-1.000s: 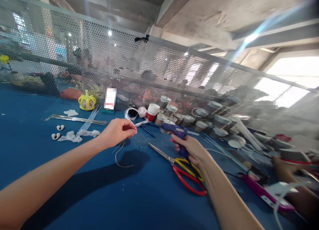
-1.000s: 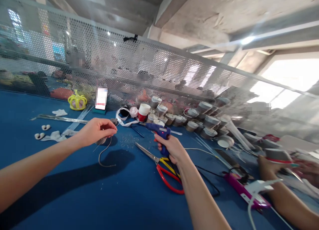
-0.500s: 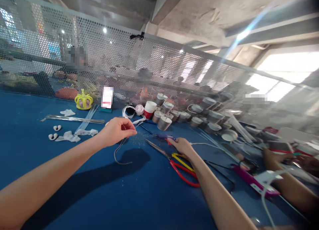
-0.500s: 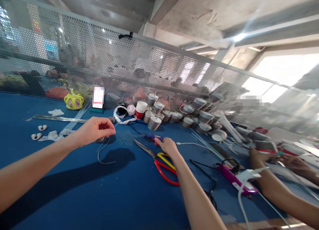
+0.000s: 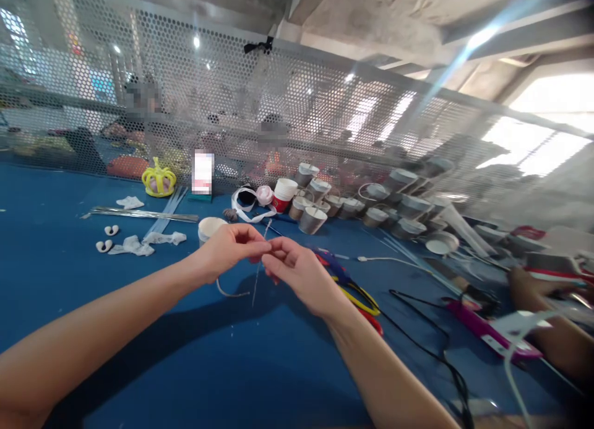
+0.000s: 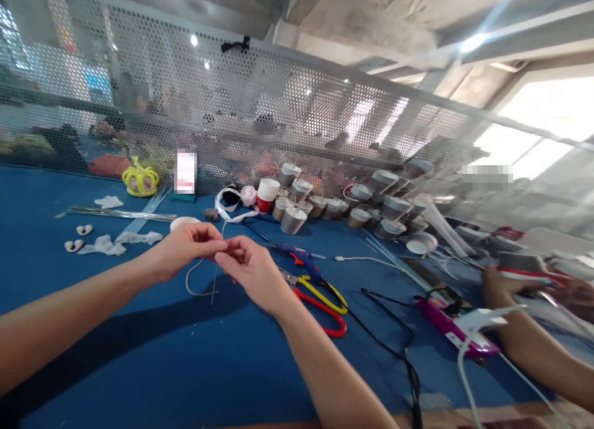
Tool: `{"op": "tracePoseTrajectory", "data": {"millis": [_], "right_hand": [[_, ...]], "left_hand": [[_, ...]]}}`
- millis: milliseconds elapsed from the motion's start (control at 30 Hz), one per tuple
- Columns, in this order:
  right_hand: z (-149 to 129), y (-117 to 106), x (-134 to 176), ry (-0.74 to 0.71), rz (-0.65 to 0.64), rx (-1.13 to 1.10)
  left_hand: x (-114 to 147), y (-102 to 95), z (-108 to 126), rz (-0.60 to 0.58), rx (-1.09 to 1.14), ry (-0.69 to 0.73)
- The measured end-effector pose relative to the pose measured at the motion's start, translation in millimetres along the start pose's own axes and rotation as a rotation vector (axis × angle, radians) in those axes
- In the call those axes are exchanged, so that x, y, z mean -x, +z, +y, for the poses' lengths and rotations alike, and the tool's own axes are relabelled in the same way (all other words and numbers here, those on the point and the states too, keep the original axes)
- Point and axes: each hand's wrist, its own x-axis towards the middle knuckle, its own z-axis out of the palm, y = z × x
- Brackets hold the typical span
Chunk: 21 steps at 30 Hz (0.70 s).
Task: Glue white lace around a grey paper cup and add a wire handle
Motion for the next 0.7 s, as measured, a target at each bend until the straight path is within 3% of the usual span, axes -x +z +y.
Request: {"op": "tracePoseTrajectory", "data": {"millis": [133, 233, 300, 367, 433, 500, 600, 700], "right_hand": [[15.0, 5.7, 2.4, 0.023, 0.088, -0.102], [20.7, -1.2, 3.1, 0.031, 0.136, -0.118], [21.2, -7.1, 2.7, 0.020, 0.176, -0.122], [20.7, -12.1, 1.8, -0.002, 0.197, -0.120], [20.7, -15.0, 1.0, -0.002, 0.208, -0.124], [21.6, -15.3, 0.5, 0.025, 0.219, -0.137], [23.4, -12.5, 0.8, 0.073, 0.216, -0.139], [23.8, -9.1, 1.6, 0.097, 0.191, -0.114]], "left_hand": [[0.0, 4.5, -7.1, -0.025, 0.071, 0.004], [-2.0, 0.6, -10.3, -0.051, -0.018, -0.044], [-3.1, -5.1, -12.5, -0.157, -0.232, -0.098], [-3.6, -10.6, -16.3, -0.311, -0.607, -0.143], [-3.4, -13.6, -22.3, -0.388, -0.983, -0.162], [-3.1, -13.9, -29.6, -0.446, -1.170, -0.159], [-3.3, -12.5, -38.3, -0.551, -1.162, -0.118], [-4.0, -13.4, -35.3, -0.579, -1.132, -0.047]]}}
